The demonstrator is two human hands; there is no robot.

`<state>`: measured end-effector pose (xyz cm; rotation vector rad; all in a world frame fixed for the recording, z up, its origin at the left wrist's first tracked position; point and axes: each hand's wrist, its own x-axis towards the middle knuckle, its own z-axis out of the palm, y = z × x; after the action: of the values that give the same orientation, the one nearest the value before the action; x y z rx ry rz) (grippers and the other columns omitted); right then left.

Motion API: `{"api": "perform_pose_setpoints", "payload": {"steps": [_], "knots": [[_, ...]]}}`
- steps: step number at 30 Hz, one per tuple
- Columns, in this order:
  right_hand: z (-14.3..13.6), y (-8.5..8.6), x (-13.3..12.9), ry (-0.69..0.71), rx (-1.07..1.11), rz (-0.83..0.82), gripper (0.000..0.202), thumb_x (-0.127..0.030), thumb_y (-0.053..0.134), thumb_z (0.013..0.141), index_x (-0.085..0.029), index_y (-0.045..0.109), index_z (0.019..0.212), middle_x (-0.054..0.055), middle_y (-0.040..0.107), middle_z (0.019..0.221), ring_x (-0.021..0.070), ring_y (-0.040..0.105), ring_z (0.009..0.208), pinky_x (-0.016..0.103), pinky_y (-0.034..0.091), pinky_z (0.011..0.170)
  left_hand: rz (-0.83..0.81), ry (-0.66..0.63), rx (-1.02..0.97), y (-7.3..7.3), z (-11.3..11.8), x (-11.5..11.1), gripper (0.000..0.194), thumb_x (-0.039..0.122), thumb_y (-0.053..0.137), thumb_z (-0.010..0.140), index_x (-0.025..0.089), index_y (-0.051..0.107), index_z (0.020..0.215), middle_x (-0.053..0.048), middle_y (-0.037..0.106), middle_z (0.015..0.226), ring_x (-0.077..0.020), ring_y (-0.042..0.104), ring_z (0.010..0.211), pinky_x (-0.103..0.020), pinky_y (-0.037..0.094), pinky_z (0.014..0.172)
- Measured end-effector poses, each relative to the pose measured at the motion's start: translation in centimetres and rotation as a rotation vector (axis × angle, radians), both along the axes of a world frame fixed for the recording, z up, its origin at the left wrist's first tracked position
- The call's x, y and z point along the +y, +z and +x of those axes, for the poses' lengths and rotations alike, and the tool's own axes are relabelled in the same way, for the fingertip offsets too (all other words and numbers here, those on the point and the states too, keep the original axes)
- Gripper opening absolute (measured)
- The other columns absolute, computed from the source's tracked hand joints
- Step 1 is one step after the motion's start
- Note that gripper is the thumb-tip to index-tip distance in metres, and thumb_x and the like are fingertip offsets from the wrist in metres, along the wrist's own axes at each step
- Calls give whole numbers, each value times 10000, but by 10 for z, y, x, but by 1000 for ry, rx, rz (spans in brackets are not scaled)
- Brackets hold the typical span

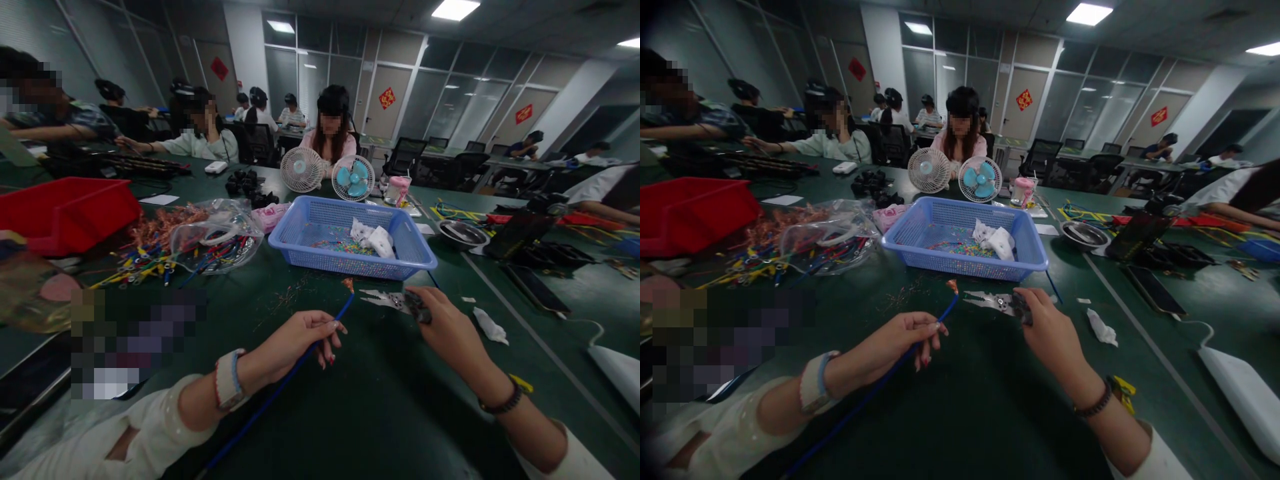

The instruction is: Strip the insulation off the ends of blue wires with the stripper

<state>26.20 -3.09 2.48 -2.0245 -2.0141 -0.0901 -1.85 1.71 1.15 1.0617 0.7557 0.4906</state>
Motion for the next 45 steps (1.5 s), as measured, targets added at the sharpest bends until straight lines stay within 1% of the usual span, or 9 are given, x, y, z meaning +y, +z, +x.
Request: {"api": "perform_pose_setpoints", "payload": {"steps": [5, 12, 15, 19, 24, 30, 34, 38, 45], "knots": [[-2, -2, -2, -8, -23, -43, 491, -106, 461, 790, -232, 492, 1264, 74, 547, 1282, 232, 629, 963, 341, 530, 724, -1, -10, -2, -9, 2, -3, 225, 318, 652, 839, 112, 640, 929, -7, 635, 732, -89, 598, 553, -186, 454, 461], [-8, -2, -3, -4, -23, -126, 494, -98, 456, 801, -214, 487, 1280, 80, 538, 1299, 237, 624, 973, 346, 527, 737, 4, -41, 18, -21, 3, -4, 244, 331, 659, 836, 106, 633, 925, -19, 654, 745, -97, 610, 546, -211, 479, 483], [-10, -3, -4, 13, -14, -125, 495, -89, 462, 794, -214, 491, 1271, 83, 542, 1289, 237, 621, 977, 342, 521, 740, 16, -51, 11, -22, 3, -4, 243, 332, 655, 838, 105, 631, 923, -22, 658, 746, -101, 617, 547, -214, 479, 488], [-12, -2, -6, 30, 23, -118, 425, -98, 471, 795, -217, 542, 1197, 76, 584, 1196, 224, 623, 946, 333, 502, 758, 17, -62, 0, -20, 2, -5, 242, 330, 660, 835, 107, 629, 923, -25, 665, 752, -98, 615, 541, -210, 474, 486], [-11, 1, -8, 55, 105, -145, 345, -122, 477, 812, -223, 580, 1126, 63, 615, 1092, 197, 617, 885, 321, 468, 793, 13, -72, 10, -12, 1, -4, 244, 335, 665, 828, 110, 629, 916, -28, 669, 756, -94, 605, 528, -214, 460, 488], [-11, 3, -9, 80, 188, -149, 329, -130, 489, 811, -212, 576, 1118, 66, 614, 1082, 198, 606, 912, 312, 459, 813, 13, -96, 27, 3, -1, -2, 273, 350, 692, 808, 112, 624, 924, -28, 678, 762, -88, 606, 515, -200, 451, 475], [-14, 7, -11, 50, 173, -162, 358, -116, 476, 813, -206, 561, 1149, 64, 597, 1120, 198, 611, 929, 292, 461, 790, 15, -105, 58, 10, -1, -3, 292, 369, 693, 806, 108, 604, 905, -39, 691, 771, -88, 613, 506, -192, 455, 461], [-16, 10, -13, 29, 124, -178, 391, -97, 467, 815, -201, 548, 1183, 72, 582, 1168, 200, 620, 933, 288, 469, 763, 17, -114, 88, 9, -1, -1, 331, 397, 721, 771, 123, 555, 852, -44, 698, 756, -103, 632, 508, -181, 450, 429], [-20, 5, -9, -2, 55, -205, 409, -113, 473, 835, -234, 523, 1222, 68, 567, 1225, 187, 631, 905, 278, 482, 714, 19, -121, 110, 0, -4, 0, 362, 427, 710, 779, 135, 511, 861, -54, 704, 752, -113, 643, 492, -155, 436, 369]]}}
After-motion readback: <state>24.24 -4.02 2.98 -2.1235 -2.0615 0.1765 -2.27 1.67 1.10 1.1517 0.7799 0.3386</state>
